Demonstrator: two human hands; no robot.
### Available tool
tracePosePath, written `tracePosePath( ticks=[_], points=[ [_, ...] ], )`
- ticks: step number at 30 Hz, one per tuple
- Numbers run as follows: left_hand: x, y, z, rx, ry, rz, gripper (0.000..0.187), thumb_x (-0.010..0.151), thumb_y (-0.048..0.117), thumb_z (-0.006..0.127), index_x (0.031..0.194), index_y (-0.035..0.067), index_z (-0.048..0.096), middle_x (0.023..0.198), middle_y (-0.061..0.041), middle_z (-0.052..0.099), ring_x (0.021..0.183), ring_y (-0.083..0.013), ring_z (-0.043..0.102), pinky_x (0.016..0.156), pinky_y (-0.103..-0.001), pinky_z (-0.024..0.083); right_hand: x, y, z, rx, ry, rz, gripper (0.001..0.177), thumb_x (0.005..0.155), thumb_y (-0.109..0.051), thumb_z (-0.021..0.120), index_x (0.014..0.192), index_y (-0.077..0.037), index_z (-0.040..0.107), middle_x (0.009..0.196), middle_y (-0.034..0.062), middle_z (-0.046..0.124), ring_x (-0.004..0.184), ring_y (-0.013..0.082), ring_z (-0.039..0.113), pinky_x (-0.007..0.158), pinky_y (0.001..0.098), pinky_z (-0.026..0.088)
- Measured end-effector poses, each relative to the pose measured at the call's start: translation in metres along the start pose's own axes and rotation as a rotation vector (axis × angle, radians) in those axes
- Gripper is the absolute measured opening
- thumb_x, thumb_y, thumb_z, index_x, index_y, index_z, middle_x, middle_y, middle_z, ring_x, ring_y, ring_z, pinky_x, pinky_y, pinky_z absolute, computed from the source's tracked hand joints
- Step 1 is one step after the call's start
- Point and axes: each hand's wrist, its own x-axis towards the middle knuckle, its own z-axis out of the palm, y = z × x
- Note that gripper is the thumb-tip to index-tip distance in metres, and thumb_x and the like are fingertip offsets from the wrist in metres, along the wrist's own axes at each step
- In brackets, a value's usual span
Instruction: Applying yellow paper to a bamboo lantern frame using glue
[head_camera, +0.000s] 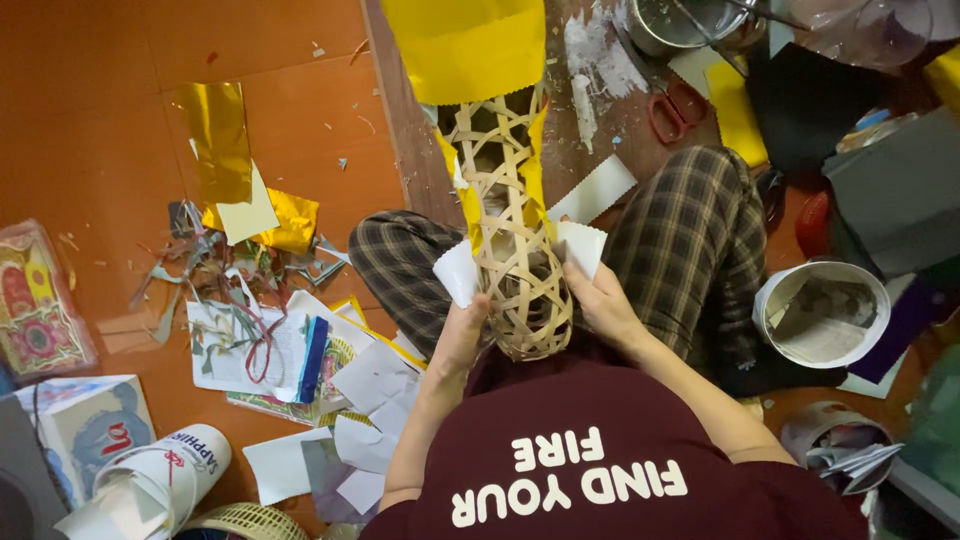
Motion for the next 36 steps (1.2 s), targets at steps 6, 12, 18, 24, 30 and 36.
tracePosePath(
  ticks=[6, 12, 18, 24, 30, 36],
  points=[
    [0.014, -0.03, -0.004, 0.045, -0.072, 0.027, 0.099, 0.092, 0.052, 0.085, 0.159, -0.009, 0.044, 0.157, -0.027, 0.056, 0.143, -0.032, 0.053, 0.12, -0.055, 0.045, 0.004, 0.015, -0.013, -0.121, -0.065, -0.018, 0.043, 0.115, -0.015, 0.045, 0.151, 0.005, 0.059, 0.139, 0.0319, 0.066, 0.135, 0.0455, 0.06, 0.113, 0.0714, 0.044],
    [0.017, -0.028, -0.002, 0.058, -0.105, 0.047, 0.094, 0.096, 0.049, 0.081, 0.16, -0.009, 0.043, 0.158, -0.027, 0.054, 0.143, -0.031, 0.053, 0.119, -0.056, 0.047, 0.006, -0.01, -0.006, -0.175, -0.185, -0.045, 0.053, 0.115, -0.021, 0.036, 0.16, 0.006, 0.045, 0.158, 0.0343, 0.051, 0.153, 0.053, 0.041, 0.122, 0.0771, 0.031],
    [0.021, -0.014, 0.008, 0.153, -0.137, 0.117, 0.096, 0.099, 0.049, 0.075, 0.162, -0.012, 0.036, 0.162, -0.035, 0.047, 0.149, -0.0395, 0.046, 0.123, -0.061, 0.039, 0.01, -0.062, 0.014, -0.238, -0.187, 0.028, 0.059, 0.118, -0.029, 0.039, 0.169, 0.001, 0.035, 0.169, 0.0265, 0.045, 0.156, 0.0394, 0.038, 0.124, 0.0684, 0.031],
    [0.017, -0.006, 0.014, 0.154, -0.106, 0.148, 0.093, 0.102, 0.052, 0.068, 0.162, -0.012, 0.037, 0.162, -0.034, 0.046, 0.15, -0.0398, 0.046, 0.125, -0.061, 0.037, 0.012, -0.081, 0.025, -0.347, -0.264, 0.121, 0.068, 0.117, -0.038, 0.027, 0.171, 0.004, 0.024, 0.166, 0.0362, 0.042, 0.155, 0.0529, 0.037, 0.124, 0.0741, 0.028],
    [0.018, 0.006, 0.014, 0.219, -0.074, 0.17, 0.091, 0.103, 0.051, 0.063, 0.164, -0.01, 0.035, 0.16, -0.035, 0.048, 0.15, -0.0432, 0.047, 0.126, -0.061, 0.035, 0.014, -0.087, 0.036, -0.391, -0.316, -0.07, 0.112, 0.104, -0.08, 0.01, 0.171, 0.009, 0.007, 0.175, 0.044, 0.012, 0.16, 0.0608, 0.014, 0.126, 0.0737, 0.019],
    [0.011, 0.051, 0.025, 0.29, -0.078, 0.207, 0.096, 0.102, 0.057, 0.054, 0.164, -0.011, 0.028, 0.159, -0.041, 0.044, 0.151, -0.0504, 0.042, 0.125, -0.065, 0.032, 0.017, -0.076, 0.032, -0.572, -0.36, -0.185, 0.119, 0.102, -0.087, 0.015, 0.172, 0.008, -0.001, 0.175, 0.0443, 0.001, 0.159, 0.0633, 0.004, 0.127, 0.0747, 0.013]
  ],
)
